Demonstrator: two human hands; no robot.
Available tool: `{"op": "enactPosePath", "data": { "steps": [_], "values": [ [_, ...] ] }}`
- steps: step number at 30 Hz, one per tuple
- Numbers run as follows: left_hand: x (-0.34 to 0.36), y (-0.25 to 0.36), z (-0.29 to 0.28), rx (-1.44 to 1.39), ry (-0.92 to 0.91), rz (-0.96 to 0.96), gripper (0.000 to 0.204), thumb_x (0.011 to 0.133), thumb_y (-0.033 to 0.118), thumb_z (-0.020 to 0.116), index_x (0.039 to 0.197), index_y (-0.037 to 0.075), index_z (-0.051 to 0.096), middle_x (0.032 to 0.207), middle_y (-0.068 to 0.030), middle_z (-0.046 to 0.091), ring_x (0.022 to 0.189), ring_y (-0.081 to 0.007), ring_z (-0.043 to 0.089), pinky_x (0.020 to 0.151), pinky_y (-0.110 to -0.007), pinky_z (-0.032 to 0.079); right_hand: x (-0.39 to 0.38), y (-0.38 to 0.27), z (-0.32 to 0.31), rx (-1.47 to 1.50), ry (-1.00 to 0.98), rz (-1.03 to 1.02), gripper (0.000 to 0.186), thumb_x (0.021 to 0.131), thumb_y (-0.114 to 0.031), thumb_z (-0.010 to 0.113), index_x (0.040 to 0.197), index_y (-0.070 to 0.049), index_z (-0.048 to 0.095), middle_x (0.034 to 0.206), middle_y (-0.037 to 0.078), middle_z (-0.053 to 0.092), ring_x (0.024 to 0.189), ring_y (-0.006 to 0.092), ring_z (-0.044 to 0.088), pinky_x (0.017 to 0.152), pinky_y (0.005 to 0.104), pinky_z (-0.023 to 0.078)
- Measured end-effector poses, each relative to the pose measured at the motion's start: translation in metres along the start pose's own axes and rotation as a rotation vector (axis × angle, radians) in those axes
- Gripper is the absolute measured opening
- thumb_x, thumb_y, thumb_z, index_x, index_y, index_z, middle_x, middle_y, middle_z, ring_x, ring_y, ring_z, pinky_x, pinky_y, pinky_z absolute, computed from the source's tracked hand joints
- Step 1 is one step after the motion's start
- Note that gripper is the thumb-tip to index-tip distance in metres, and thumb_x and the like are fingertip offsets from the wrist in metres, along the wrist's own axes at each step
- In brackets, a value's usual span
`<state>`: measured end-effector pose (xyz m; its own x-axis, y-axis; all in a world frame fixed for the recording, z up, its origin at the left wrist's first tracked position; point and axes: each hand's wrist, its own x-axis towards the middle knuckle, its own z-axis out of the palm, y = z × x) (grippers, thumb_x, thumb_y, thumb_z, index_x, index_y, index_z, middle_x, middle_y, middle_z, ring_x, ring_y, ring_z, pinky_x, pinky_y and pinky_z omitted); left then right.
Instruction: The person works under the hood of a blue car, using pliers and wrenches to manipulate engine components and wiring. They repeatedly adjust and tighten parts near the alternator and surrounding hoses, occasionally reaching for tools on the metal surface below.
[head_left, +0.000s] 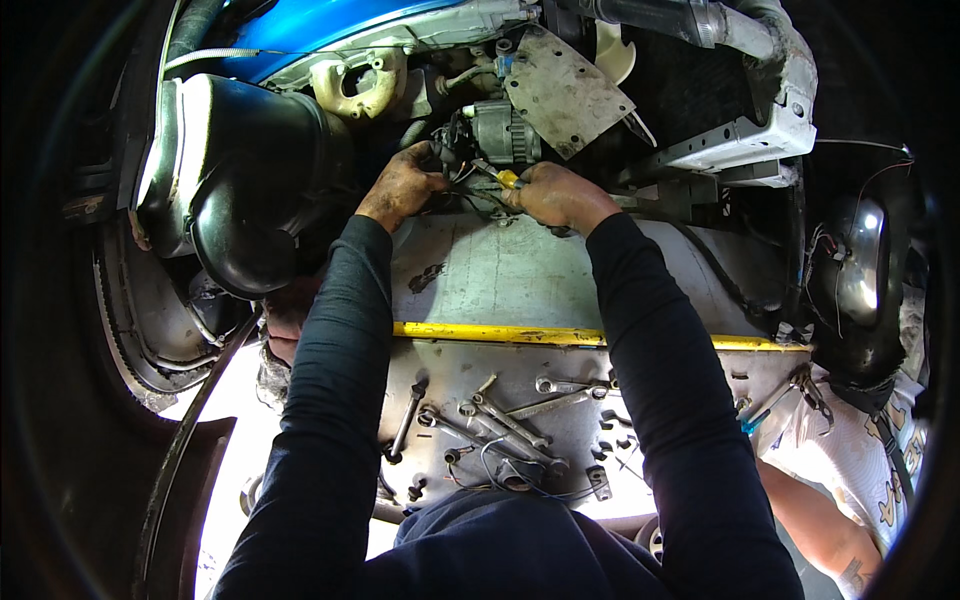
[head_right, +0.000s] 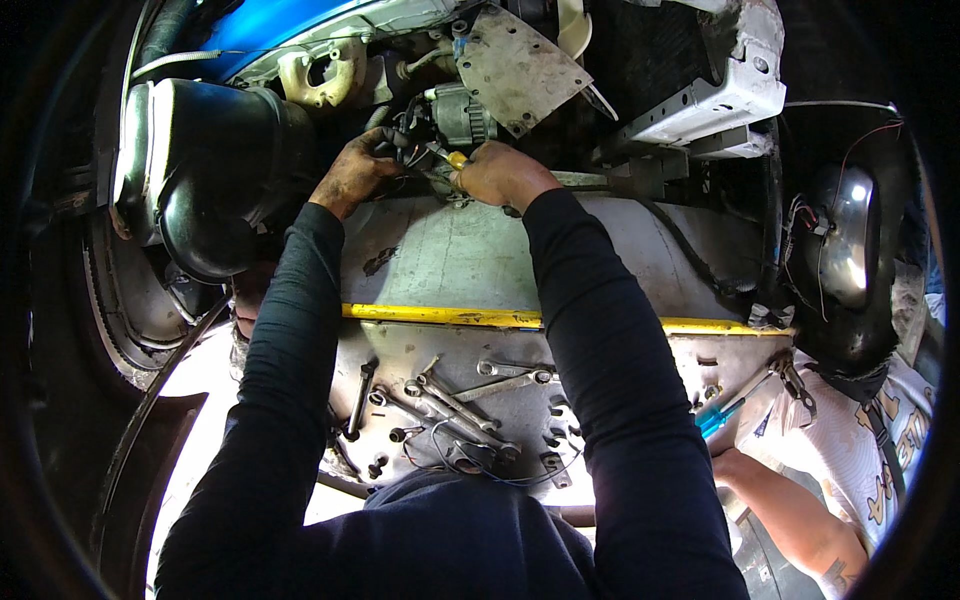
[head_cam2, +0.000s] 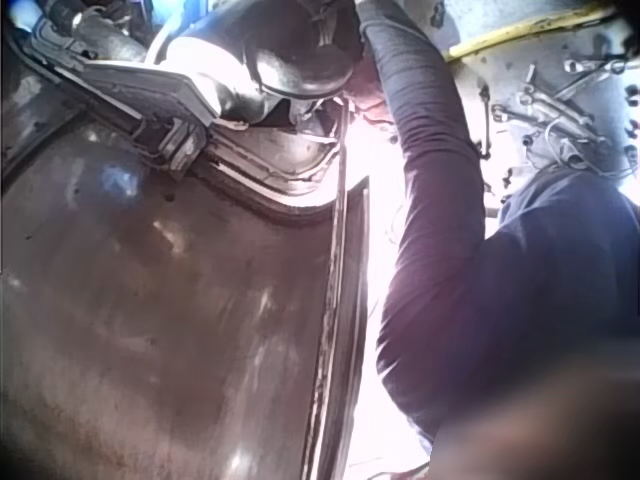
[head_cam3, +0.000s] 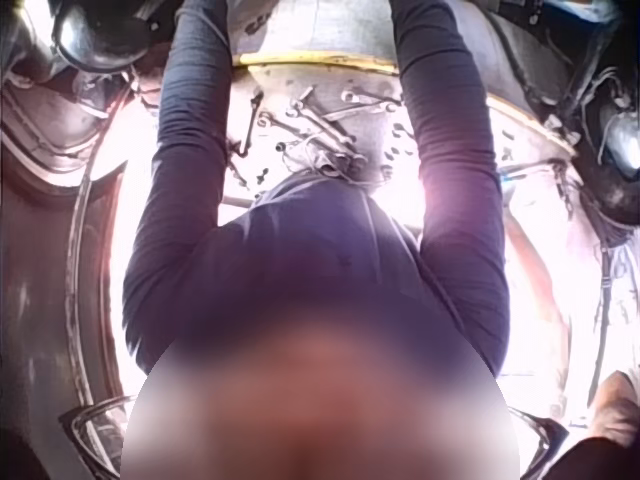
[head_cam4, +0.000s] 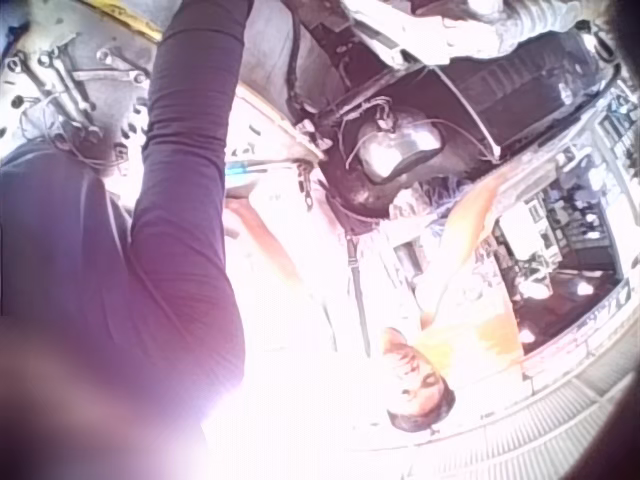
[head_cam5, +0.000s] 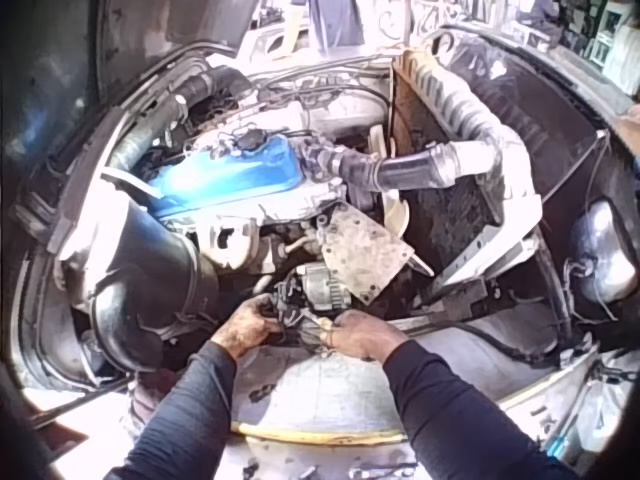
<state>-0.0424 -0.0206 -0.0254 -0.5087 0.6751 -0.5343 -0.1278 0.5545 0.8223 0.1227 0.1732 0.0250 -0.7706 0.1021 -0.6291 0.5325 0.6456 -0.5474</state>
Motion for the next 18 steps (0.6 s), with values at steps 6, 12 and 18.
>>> {"op": "enactPosePath", "data": {
  "steps": [6,12,18],
  "values": [
    [0.000,0.005,0.004,0.059,-0.038,-0.039,0.046,0.081,0.003,0.069,0.127,-0.003,0.066,0.115,-0.0119,0.073,0.098,-0.0195,0.069,0.089,-0.031,0.055,0.000,0.001,0.005,-0.053,0.008,-0.059,0.063,0.099,-0.048,0.062,0.121,0.010,0.068,0.120,0.033,0.067,0.115,0.0432,0.065,0.098,0.0447,0.051],
    [-0.008,0.008,0.020,0.350,-0.032,0.106,0.055,0.088,0.017,0.070,0.136,-0.005,0.059,0.126,-0.0171,0.069,0.109,-0.0227,0.067,0.099,-0.032,0.050,-0.011,0.006,0.025,0.068,0.173,-0.033,0.053,0.100,-0.043,0.063,0.093,0.009,0.071,0.095,0.027,0.071,0.086,0.0392,0.069,0.080,0.0480,0.053],
    [-0.001,-0.006,0.039,0.535,0.053,0.294,0.032,0.091,0.027,0.071,0.116,0.008,0.075,0.110,-0.0135,0.076,0.110,-0.0337,0.068,0.126,-0.044,0.025,-0.021,0.009,0.034,0.592,-0.015,0.130,0.038,0.102,-0.036,0.061,0.085,-0.001,0.066,0.078,0.006,0.059,0.062,0.0210,0.054,0.057,0.0423,0.046]
  ]
}}
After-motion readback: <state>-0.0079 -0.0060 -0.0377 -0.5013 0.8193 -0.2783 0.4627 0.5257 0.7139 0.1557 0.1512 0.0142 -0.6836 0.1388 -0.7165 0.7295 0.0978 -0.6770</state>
